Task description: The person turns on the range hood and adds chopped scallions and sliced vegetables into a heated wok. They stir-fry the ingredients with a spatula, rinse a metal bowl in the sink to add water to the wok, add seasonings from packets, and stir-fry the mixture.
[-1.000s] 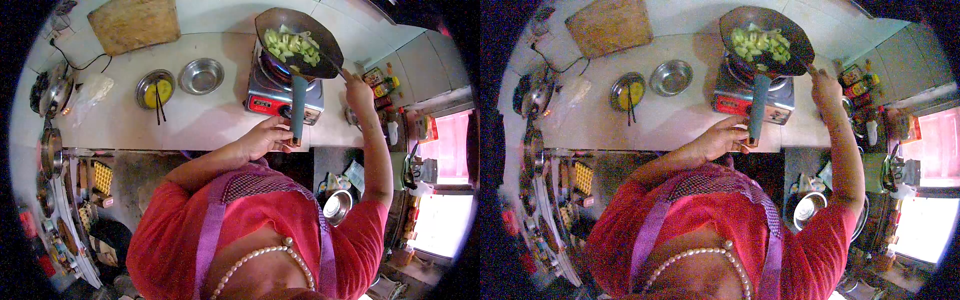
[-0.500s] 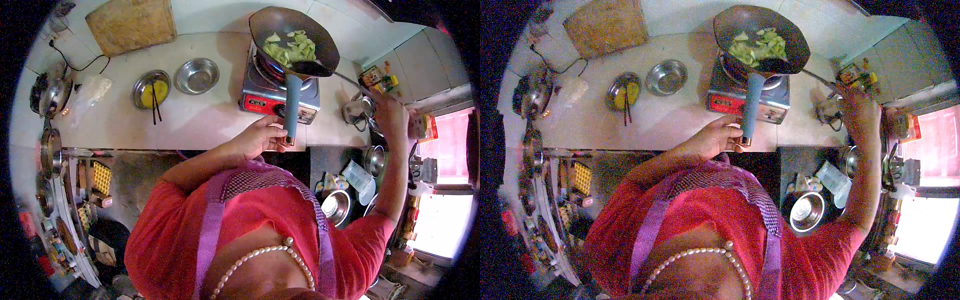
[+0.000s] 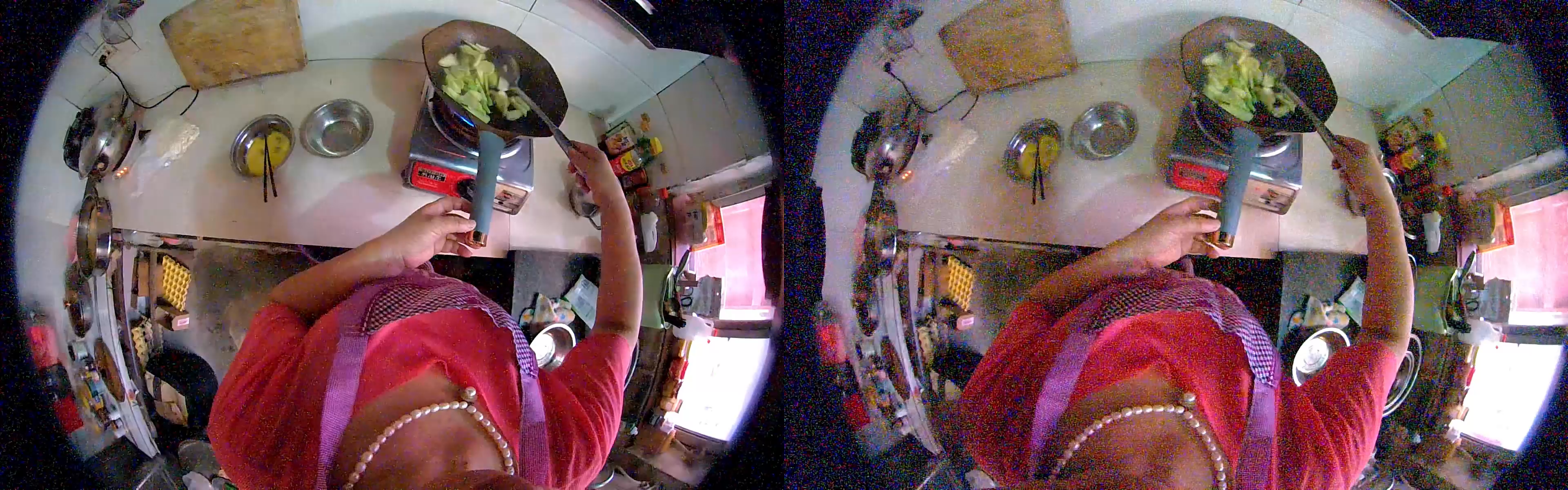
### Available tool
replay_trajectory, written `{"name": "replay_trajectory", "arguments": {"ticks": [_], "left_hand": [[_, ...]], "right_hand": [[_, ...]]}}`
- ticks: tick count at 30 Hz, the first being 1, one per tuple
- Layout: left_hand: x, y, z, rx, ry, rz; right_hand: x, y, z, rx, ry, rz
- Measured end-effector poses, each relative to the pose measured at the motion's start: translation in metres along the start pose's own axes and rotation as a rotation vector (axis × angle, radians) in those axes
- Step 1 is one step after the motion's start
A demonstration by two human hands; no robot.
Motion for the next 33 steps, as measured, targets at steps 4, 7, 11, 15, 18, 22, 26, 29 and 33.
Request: {"name": "replay_trajectory", "arguments": {"ticks": [4,7,11,15,18,22,26,29,33], "left_hand": [[-0.004,-0.004,-0.001,0.014,0.019,0.009],[0.000,0.001,0.001,0.032,0.019,0.001],[-0.005,-0.002,-0.002,0.013,0.024,0.007],[-0.005,-0.001,-0.003,0.029,0.005,-0.001],[-0.006,0.004,-0.006,0.057,0.007,-0.004],[-0.006,0.011,-0.007,0.148,0.004,-0.034],[-0.006,0.014,-0.006,0.173,0.000,-0.019],[-0.003,0.009,0.008,0.280,0.007,-0.118],[-0.005,-0.001,0.007,0.317,-0.077,0.034]], "right_hand": [[0.034,0.001,-0.032,-0.043,0.049,0.122],[0.051,0.012,-0.048,-0.021,0.062,-0.029],[0.022,0.008,-0.038,0.004,0.276,-0.298],[0.029,0.004,-0.049,-0.278,0.382,-0.713],[0.040,-0.010,-0.060,-0.436,0.319,-0.882],[0.036,-0.048,-0.064,-0.295,0.245,-1.105],[0.048,-0.091,-0.078,-0.325,0.260,-0.787],[0.052,-0.108,-0.078,-0.280,0.361,-0.514],[0.044,-0.129,-0.076,-0.258,0.331,-0.082]]}}
Point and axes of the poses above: each hand's wrist, its own z-axis towards the middle knuckle, its own y-axis out of the back of the hand, x = y × z, the point moved 1 cm from there along z, towards the middle knuckle, and after that the axes turned 1 degree about -y, right-handed, at the moved point
